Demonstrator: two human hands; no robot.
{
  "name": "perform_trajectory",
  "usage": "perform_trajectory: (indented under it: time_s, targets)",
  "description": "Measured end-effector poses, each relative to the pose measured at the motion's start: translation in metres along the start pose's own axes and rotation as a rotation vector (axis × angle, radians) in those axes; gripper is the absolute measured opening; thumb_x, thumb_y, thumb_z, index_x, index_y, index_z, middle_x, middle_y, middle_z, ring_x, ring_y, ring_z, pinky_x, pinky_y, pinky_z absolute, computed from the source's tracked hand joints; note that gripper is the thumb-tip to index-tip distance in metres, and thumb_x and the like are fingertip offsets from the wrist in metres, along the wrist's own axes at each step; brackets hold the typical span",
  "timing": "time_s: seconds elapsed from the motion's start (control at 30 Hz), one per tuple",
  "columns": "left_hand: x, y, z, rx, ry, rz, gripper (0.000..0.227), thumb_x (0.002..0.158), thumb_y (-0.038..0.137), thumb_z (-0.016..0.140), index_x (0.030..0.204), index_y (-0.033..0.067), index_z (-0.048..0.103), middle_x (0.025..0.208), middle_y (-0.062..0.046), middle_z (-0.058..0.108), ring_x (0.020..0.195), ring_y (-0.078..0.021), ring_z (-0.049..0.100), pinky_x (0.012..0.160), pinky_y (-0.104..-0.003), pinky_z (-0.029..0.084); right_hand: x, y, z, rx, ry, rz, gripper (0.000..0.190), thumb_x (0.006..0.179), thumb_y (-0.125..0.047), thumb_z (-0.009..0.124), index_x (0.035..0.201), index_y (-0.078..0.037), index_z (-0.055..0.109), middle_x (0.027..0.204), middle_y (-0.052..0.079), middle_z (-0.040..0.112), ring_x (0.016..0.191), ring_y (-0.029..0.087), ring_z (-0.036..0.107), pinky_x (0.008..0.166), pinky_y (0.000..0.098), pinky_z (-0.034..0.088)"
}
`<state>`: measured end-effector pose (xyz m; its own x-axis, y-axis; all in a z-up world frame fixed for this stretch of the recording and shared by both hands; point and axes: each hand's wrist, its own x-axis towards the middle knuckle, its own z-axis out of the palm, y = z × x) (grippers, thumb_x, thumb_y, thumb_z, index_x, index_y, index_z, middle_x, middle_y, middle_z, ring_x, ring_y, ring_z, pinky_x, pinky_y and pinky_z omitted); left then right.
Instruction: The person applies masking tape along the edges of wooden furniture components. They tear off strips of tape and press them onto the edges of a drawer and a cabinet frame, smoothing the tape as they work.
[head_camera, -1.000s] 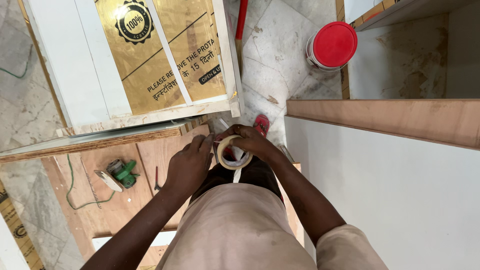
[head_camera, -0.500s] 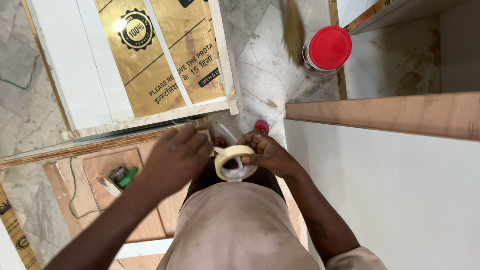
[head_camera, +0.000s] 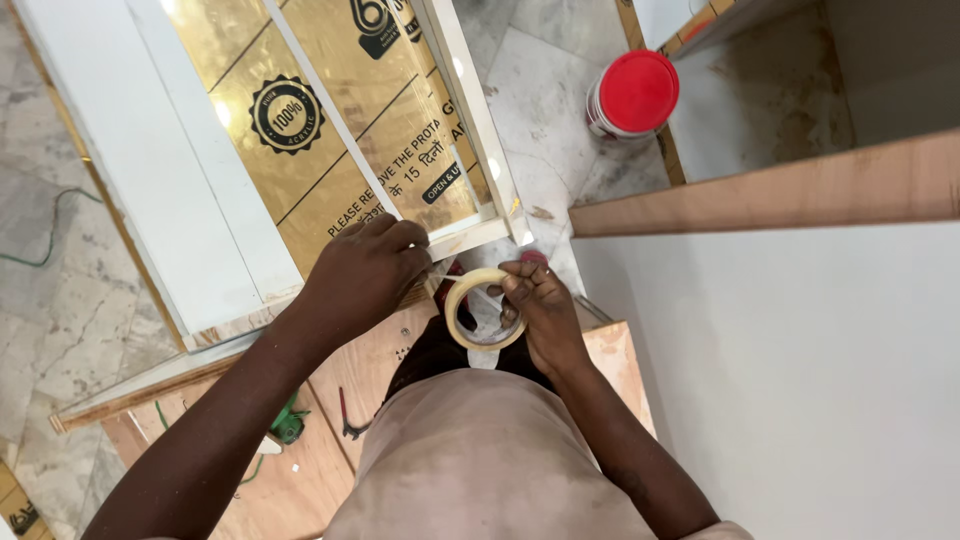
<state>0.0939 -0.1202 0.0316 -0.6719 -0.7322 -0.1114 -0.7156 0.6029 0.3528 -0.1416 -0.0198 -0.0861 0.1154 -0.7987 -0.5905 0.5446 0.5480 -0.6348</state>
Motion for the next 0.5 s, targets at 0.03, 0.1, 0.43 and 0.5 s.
perform_trajectory:
  time_s: [0.03,0.1,0.43,0.5]
  targets:
    - [0.002,-0.003,0.002,-0.017,-0.033,0.000,0.013,0.086,0.018,0.069,0.095,0.0119,0.076,0.111,-0.001,0.067,0.106,-0.0219,0.064,0.088,-0.039,0.054,0.000,0.002,0.000,0.005,0.014,0.000,0.027,0.099,-0.018,0.067,0.120,-0.002,0.062,0.095,0.008,0.070,0.071,0.009,0.055,0.064,0.0252,0.048]
    - [0.006,-0.008,0.005,-0.048,-0.100,0.001,0.014,0.086,0.017,0.068,0.097,0.0125,0.076,0.110,-0.001,0.067,0.104,-0.0217,0.064,0.088,-0.040,0.054,0.005,0.005,0.000,0.016,0.043,-0.003,0.027,0.100,-0.019,0.068,0.121,-0.002,0.062,0.095,0.008,0.070,0.070,0.009,0.053,0.064,0.0248,0.047]
    - [-0.007,-0.023,-0.002,-0.098,-0.088,0.030,0.029,0.082,0.019,0.072,0.110,0.0160,0.074,0.128,-0.004,0.064,0.116,-0.0255,0.062,0.090,-0.043,0.052,0.038,0.029,-0.016,-0.090,-0.019,-0.062,0.029,0.101,-0.018,0.067,0.120,0.003,0.062,0.098,0.010,0.071,0.073,0.009,0.055,0.065,0.0253,0.049]
    - [-0.011,-0.024,0.000,-0.119,-0.114,-0.022,0.029,0.084,0.019,0.074,0.112,0.0166,0.073,0.130,-0.002,0.064,0.116,-0.0247,0.062,0.093,-0.044,0.052,0.045,0.033,-0.025,-0.092,-0.029,-0.015,0.029,0.101,-0.019,0.067,0.120,0.003,0.063,0.099,0.008,0.071,0.074,0.008,0.055,0.064,0.0249,0.049]
